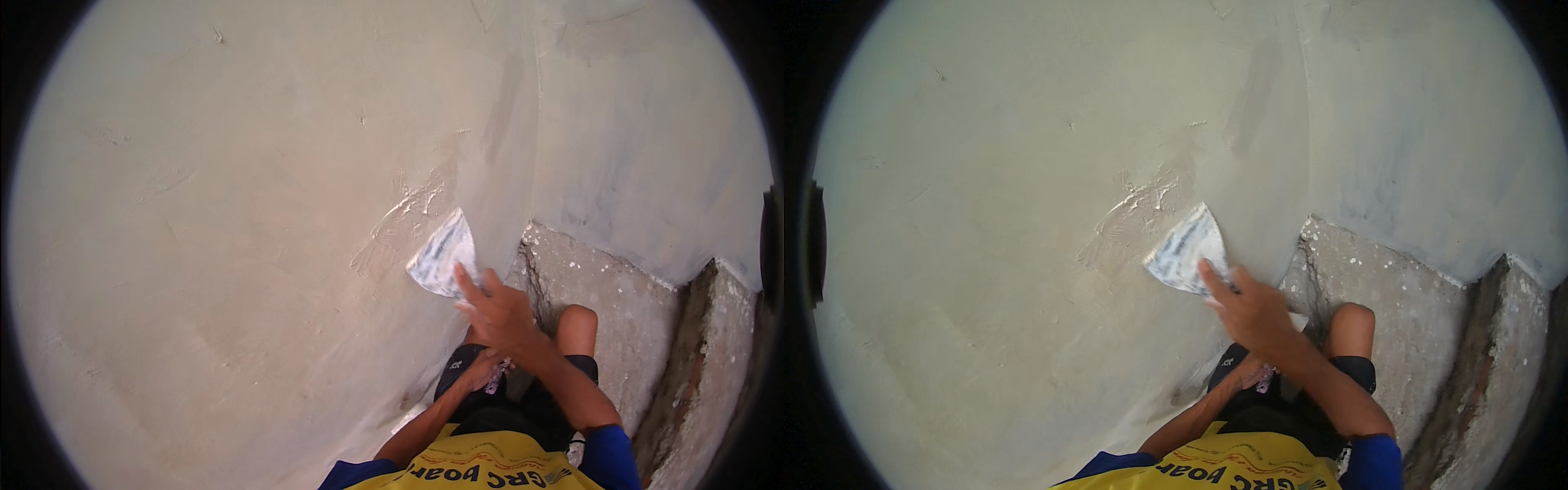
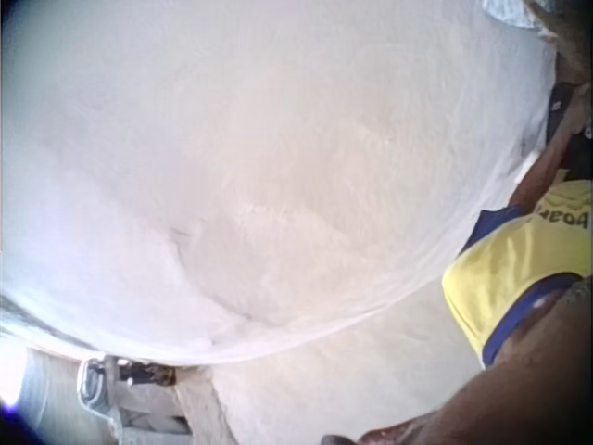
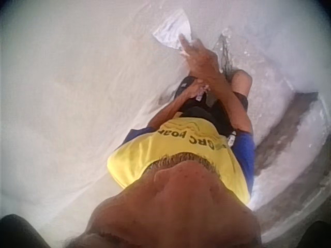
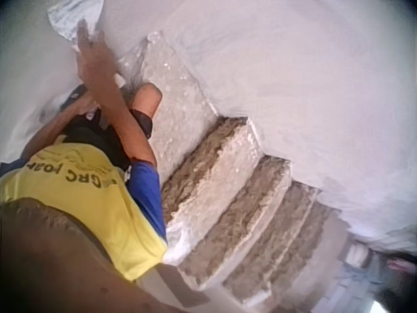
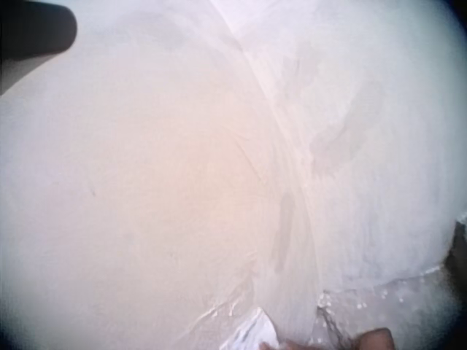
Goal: The person applies plaster to an interior corner of a wall using a putty knife, smoothing the material with repeated strokes and picking up more plaster from a smaller putty knife held in their other hand.
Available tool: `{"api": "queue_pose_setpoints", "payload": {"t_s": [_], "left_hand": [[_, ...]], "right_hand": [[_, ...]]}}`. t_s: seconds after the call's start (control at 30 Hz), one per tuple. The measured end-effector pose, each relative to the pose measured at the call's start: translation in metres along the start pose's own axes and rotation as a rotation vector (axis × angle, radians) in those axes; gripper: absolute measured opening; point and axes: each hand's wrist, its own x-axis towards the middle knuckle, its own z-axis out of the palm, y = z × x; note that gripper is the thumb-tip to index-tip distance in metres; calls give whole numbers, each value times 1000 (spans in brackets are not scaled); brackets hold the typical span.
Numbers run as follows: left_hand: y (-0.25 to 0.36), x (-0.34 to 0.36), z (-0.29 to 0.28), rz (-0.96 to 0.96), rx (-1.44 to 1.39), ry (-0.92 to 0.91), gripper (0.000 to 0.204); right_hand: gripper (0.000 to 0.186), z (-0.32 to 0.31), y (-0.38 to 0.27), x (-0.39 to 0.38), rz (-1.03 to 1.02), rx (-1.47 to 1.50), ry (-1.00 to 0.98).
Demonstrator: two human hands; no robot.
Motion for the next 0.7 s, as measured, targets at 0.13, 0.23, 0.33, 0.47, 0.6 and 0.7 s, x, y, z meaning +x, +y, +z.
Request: {"api": "queue_pose_setpoints", "payload": {"t_s": [0.13, 0.23, 0.33, 0.47, 0.6, 0.7], "left_hand": [[7, 1, 4, -12, -26, -57, 30], [0, -1, -4, -41, 9, 1, 31], [5, 3, -1, -10, 43, -51, 32], [3, 2, 1, -43, 10, -16, 32], [-1, 2, -4, -21, -24, -46, 32], [4, 2, 3, -44, -46, -20, 32]], "right_hand": [[58, -48, 29, 2, -81, -226, -41], [54, -90, 2, 48, -391, -317, 122], [52, -110, -10, 77, -556, -456, 46], [50, -109, -1, 85, -567, -497, 18], [50, -101, 13, 94, -578, -485, 47], [57, -108, 33, 94, -489, -435, 51]]}}
